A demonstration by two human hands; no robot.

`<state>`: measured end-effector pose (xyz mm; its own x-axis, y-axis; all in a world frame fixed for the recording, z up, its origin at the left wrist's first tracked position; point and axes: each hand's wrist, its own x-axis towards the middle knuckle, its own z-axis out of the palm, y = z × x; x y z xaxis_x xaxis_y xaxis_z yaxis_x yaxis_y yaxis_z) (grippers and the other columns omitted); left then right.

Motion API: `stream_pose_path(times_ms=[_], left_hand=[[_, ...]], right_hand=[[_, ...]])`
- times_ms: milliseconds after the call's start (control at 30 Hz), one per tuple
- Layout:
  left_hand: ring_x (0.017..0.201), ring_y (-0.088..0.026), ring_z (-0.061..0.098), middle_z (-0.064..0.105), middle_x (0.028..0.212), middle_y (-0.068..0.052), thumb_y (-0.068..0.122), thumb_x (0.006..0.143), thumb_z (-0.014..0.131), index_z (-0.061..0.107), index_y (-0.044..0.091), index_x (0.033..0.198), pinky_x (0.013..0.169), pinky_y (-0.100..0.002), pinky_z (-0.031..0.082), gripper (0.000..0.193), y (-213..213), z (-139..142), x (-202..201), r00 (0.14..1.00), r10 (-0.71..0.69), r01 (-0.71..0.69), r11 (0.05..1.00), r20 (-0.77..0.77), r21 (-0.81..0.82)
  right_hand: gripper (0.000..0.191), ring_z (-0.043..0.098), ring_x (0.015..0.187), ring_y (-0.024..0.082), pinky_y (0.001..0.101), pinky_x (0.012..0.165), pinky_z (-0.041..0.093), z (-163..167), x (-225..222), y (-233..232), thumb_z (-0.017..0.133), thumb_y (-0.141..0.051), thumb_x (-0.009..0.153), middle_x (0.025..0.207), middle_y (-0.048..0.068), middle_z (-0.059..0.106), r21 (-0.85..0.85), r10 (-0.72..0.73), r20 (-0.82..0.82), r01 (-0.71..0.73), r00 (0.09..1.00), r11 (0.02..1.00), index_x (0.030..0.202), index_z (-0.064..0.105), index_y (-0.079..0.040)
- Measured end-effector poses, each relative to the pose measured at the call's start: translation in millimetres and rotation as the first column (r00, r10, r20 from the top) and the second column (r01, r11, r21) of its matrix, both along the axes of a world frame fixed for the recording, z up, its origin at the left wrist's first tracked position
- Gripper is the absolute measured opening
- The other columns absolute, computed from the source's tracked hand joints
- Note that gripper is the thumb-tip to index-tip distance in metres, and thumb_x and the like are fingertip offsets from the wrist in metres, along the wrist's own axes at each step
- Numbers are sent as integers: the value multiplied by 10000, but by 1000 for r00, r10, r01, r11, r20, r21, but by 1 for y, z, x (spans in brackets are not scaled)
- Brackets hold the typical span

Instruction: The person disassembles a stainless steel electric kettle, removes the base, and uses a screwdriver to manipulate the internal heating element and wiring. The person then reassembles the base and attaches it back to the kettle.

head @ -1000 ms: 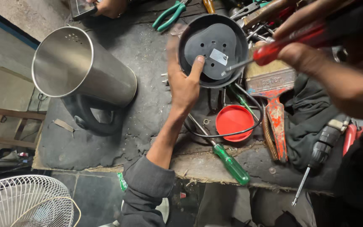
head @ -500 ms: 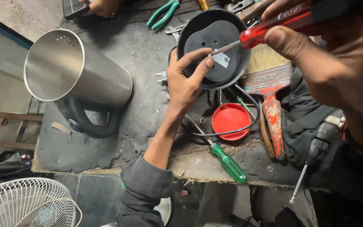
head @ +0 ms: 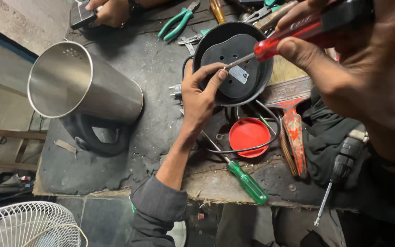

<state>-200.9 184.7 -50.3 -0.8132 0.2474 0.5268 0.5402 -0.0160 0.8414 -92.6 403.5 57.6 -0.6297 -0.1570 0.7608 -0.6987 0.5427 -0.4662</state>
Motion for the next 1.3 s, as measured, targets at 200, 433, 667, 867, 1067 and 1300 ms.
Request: stream_pose_path(times_ms=[200, 433, 667, 867, 1067, 1300], left_hand=[[1180, -222, 643, 628, 1211, -89, 161, 962, 766, 761, 76, 1177, 1051, -313, 505, 231, 0, 1, 0, 1000, 4, -4, 1000, 15, -11], [1194, -224, 648, 668, 1215, -110, 232, 1040, 680, 760, 68, 1234, 1093, -321, 490, 267, -2, -1, -3, 993, 16, -15, 1000, 114, -12], [1272, -244, 619, 604, 1316, -134, 62, 973, 657, 727, 56, 1252, 1131, -344, 473, 288, -1, 0, -3, 999, 8, -9, 999, 46, 36], [1299, -232, 614, 625, 1350, -112, 29, 966, 685, 652, 61, 1350, 1165, -341, 458, 387, -2, 0, -3, 1000, 3, -4, 1000, 20, 27], [1350, -214, 573, 615, 1395, -105, -11, 968, 679, 579, 40, 1396, 1198, -335, 420, 442, 0, -2, -2, 999, 20, -18, 999, -30, 50], [1294, -188, 587, 632, 1332, -84, -25, 973, 665, 594, 43, 1343, 1147, -307, 450, 382, 0, -5, -4, 999, 33, -33, 996, 0, 86]], right_hand=[[346, 674, 1199, 265, 365, 1065, 559, 0, -3, 3, 630, 135, 1124, 1183, 183, 580, 8, 13, -27, -12, 1000, 1000, 1362, 391, 55], [369, 683, 1194, 264, 362, 1062, 560, 6, 6, 0, 616, 169, 1123, 1146, 192, 589, 23, -16, 36, 15, 999, 1000, 1379, 366, 79], [392, 732, 1114, 288, 320, 919, 635, 21, 4, -15, 721, 107, 1014, 1188, 251, 639, 126, -35, -17, 37, 999, 991, 1223, 389, 93], [362, 744, 1078, 275, 310, 879, 608, 28, 3, -30, 779, 110, 1001, 1273, 266, 641, 163, -66, -18, 68, 998, 984, 1167, 457, 104], [395, 751, 878, 244, 334, 734, 586, 24, 6, -35, 856, 24, 850, 977, 160, 709, 274, -142, -54, 152, 988, 950, 1111, 560, 45], [550, 719, 779, 270, 360, 647, 541, 12, 1, -42, 909, -175, 855, 955, 156, 735, 375, -205, -268, 298, 941, 878, 1271, 601, 13]])
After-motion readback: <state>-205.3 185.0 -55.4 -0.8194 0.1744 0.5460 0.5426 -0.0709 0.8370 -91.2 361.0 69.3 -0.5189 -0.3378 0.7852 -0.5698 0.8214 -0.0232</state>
